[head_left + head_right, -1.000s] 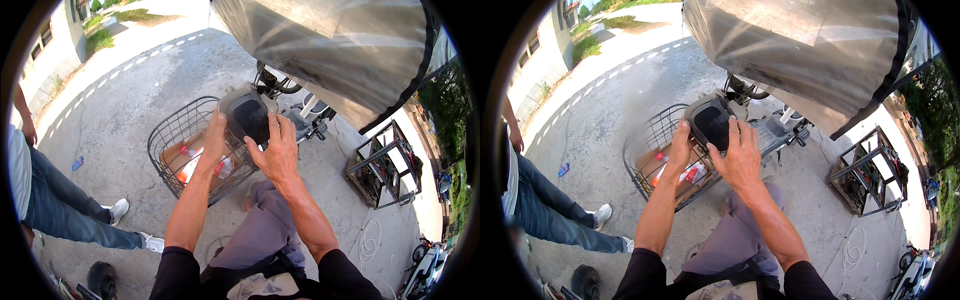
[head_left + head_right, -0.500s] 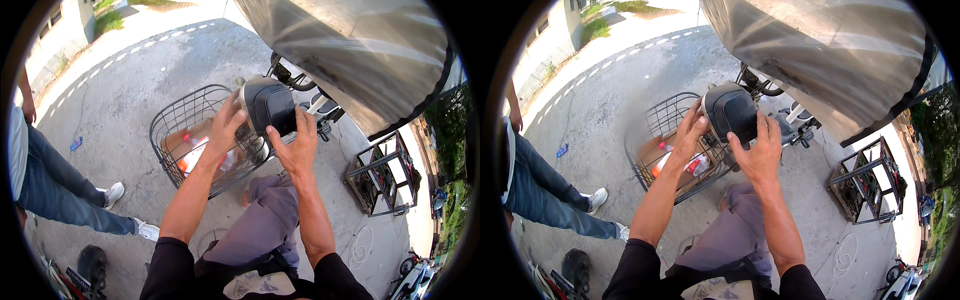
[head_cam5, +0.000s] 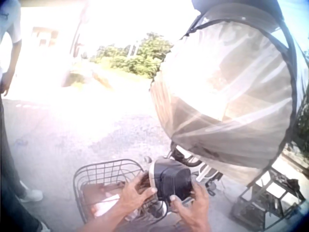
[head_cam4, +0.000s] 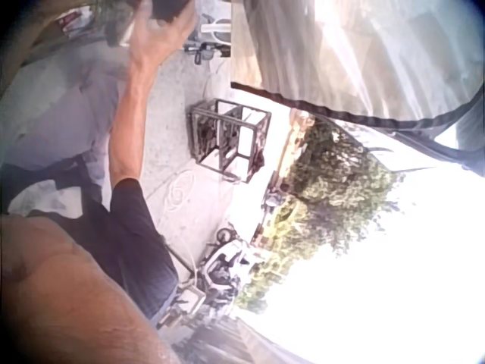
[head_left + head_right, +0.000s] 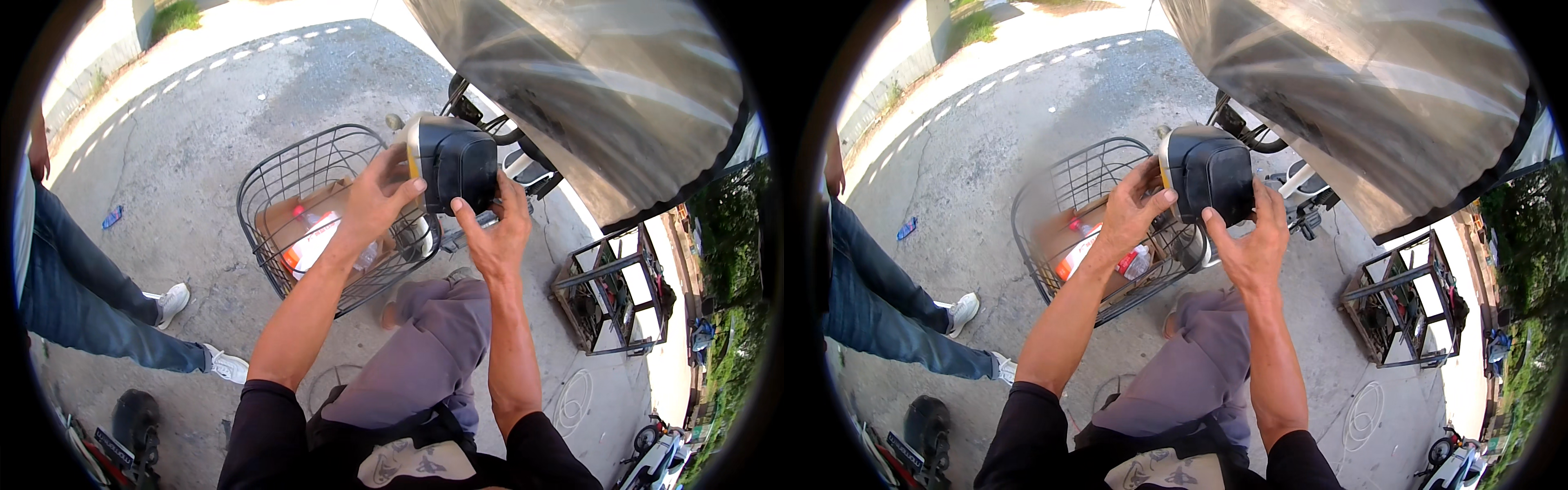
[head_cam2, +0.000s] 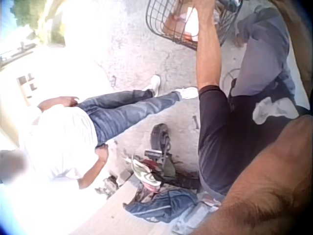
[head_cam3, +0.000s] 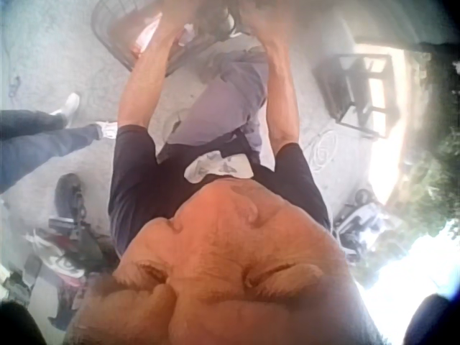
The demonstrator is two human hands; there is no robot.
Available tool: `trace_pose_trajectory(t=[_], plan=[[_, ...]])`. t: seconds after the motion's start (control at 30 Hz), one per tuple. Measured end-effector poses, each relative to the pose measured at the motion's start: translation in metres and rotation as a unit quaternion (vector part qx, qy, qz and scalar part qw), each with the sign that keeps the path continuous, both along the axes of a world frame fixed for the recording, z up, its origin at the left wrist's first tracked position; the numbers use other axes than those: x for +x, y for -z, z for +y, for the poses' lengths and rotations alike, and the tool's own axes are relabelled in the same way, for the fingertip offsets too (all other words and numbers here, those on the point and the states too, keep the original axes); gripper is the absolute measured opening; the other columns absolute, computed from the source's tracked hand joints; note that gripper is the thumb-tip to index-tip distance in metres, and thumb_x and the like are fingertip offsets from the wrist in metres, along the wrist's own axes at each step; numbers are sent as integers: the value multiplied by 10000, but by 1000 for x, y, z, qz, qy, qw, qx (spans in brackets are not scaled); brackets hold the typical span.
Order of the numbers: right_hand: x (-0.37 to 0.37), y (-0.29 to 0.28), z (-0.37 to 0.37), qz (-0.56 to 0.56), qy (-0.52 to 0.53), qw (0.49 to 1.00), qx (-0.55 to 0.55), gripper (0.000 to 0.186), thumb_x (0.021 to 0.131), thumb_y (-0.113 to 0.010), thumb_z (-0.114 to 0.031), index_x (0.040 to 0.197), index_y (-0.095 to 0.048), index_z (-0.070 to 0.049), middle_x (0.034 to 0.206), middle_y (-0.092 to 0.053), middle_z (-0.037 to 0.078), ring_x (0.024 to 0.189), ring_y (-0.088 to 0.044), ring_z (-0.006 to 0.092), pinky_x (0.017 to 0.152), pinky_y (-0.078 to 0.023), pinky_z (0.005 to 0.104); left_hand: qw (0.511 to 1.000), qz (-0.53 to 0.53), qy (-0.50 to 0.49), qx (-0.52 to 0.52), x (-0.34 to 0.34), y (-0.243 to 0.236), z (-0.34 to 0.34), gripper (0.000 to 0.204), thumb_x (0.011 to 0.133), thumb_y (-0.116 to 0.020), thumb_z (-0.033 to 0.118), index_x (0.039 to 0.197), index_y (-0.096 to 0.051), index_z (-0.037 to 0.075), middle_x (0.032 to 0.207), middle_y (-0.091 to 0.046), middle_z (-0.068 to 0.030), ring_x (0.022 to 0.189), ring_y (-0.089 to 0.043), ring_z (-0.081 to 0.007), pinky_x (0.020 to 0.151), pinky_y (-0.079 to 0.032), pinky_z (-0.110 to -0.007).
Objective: The person detaches a motorcycle headlight housing using a screwdriver, removes the clear cover, and then fits the housing and cover back onto the vehicle.
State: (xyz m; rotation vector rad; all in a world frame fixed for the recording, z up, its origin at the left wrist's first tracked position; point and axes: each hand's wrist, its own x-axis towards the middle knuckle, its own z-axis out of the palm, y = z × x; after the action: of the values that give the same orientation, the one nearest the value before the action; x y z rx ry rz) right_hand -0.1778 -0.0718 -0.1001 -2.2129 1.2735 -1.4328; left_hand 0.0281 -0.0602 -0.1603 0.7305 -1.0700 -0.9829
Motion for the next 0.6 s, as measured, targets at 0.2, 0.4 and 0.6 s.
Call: trace_pose_trajectory(t=[0.2, 0.4, 0.6], plan=[[-5, 2, -4, -30, -6, 998, 48, 718, 823, -929, -221, 1405, -645, 89, 1275, -682, 185, 1128, -725, 293, 894, -642, 420, 999, 15, 0, 28, 0, 0, 2, 805, 1002, -810, 206, 1596, -394, -144, 1569, -545, -261, 1476, -534, -316, 1248, -438, -431], [-5, 1, -2, -13, -10, 999, 37, 740, 821, -935, -231, 1411, -635, 101, 1283, -676, 194, 1138, -725, 307, 889, -641, 418, 999, 18, 6, 39, -1, -3, 4, 820, 996, -821, 222, 1597, -397, -140, 1560, -554, -264, 1463, -547, -311, 1237, -447, -421], [3, -2, 5, 55, 43, 998, -7, 788, 815, -945, -282, 1427, -626, 99, 1314, -648, 229, 1130, -709, 367, 924, -600, 441, 999, -4, -2, 40, 0, 1, 1, 833, 997, -827, 247, 1600, -398, -136, 1551, -562, -265, 1456, -554, -310, 1224, -459, -413]])
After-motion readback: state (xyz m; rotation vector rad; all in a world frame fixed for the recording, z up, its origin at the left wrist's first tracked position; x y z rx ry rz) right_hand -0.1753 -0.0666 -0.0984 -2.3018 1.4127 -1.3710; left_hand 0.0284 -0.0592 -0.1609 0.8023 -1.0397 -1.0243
